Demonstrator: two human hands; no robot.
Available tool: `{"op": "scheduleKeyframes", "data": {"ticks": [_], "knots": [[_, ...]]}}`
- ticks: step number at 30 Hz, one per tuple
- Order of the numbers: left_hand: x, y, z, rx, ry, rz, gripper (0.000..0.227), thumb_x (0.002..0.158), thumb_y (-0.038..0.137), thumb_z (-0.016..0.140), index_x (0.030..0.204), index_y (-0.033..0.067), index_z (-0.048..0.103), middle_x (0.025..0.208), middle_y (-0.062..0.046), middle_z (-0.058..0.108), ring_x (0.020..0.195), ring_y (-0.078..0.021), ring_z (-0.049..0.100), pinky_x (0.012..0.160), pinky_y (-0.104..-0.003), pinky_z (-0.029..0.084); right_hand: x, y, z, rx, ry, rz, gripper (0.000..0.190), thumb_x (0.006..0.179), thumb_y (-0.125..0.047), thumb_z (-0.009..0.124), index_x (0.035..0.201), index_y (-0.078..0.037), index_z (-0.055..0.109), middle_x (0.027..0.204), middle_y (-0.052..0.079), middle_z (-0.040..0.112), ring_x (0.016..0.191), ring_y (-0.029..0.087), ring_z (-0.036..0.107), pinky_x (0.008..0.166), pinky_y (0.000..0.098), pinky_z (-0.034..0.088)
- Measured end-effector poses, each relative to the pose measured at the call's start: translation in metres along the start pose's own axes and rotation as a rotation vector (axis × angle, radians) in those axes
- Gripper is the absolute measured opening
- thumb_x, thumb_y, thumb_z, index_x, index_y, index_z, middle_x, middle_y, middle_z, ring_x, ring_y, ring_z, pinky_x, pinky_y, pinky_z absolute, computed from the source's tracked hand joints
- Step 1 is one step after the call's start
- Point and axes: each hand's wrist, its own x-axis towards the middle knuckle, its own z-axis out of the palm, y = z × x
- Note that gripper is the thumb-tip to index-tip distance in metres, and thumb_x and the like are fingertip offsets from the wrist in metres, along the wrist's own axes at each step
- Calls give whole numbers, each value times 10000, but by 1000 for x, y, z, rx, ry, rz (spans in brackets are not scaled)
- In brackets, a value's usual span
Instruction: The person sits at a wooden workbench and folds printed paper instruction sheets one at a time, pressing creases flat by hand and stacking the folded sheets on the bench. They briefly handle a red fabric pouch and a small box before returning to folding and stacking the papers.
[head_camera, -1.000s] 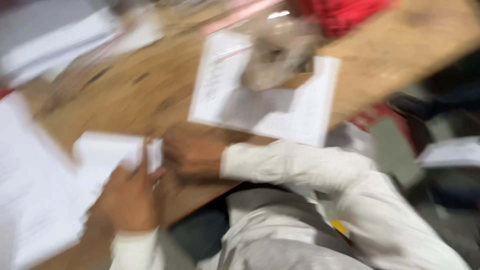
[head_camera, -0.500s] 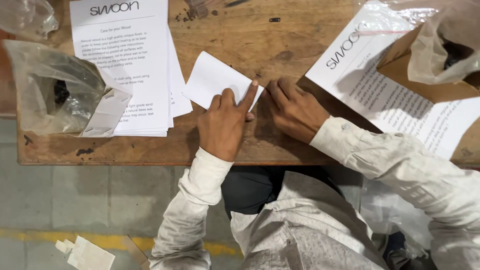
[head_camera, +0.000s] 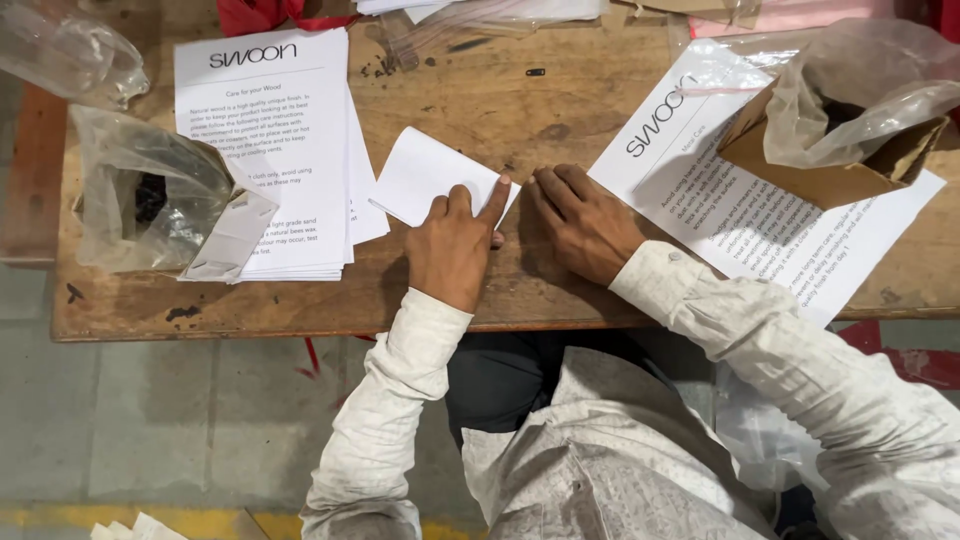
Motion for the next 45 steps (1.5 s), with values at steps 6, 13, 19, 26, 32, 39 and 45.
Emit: {"op": "scheduleKeyframes", "data": {"ticks": [6,13,19,26,32,39,45], "knots": [[6,0,-2,16,-31,-1,547,819,323,776,1355,305,666,901,-63,600,786,-221,635,497,-374,510,18,-6,-19,119,-93,50,673,755,-259,739,1356,28,646,1225,166,567,1049,313,575,700,401,586],[4,-1,0,-32,-44,-13,500,868,357,747,1357,278,677,845,-84,638,768,-247,638,513,-417,510,29,3,-17,93,-295,-56,184,748,-190,714,694,-18,753,1247,132,592,1077,279,591,640,387,587],[10,12,21,114,16,-71,491,903,219,659,1387,134,671,816,-57,666,809,-242,649,497,-386,513,31,3,-16,54,-279,-117,153,729,-181,703,716,-39,759,1140,116,588,1053,272,619,808,413,585],[29,-24,23,97,-72,-213,450,934,293,667,1373,194,669,584,-53,647,623,-242,632,386,-380,434,26,0,-16,67,-288,-96,131,718,-162,725,626,-72,751,1210,144,576,1049,272,615,782,417,591],[43,-63,32,54,-101,-309,451,924,267,679,1363,368,668,624,-81,675,545,-282,647,418,-445,413,25,-1,-16,41,-239,-102,113,700,-123,722,609,-58,744,1218,135,576,1020,258,608,775,382,602],[42,-71,44,71,-52,-360,514,929,285,676,1436,226,611,623,-117,689,530,-307,674,420,-466,453,47,-20,-22,239,-312,299,377,721,-175,781,1045,9,722,1185,187,578,1081,370,594,739,479,570],[29,-65,39,38,157,-288,440,984,306,684,1407,199,636,715,-82,705,602,-320,664,490,-484,471,62,-17,11,405,-185,625,477,759,-370,851,994,4,671,1100,241,604,1046,435,594,724,555,525]]}}
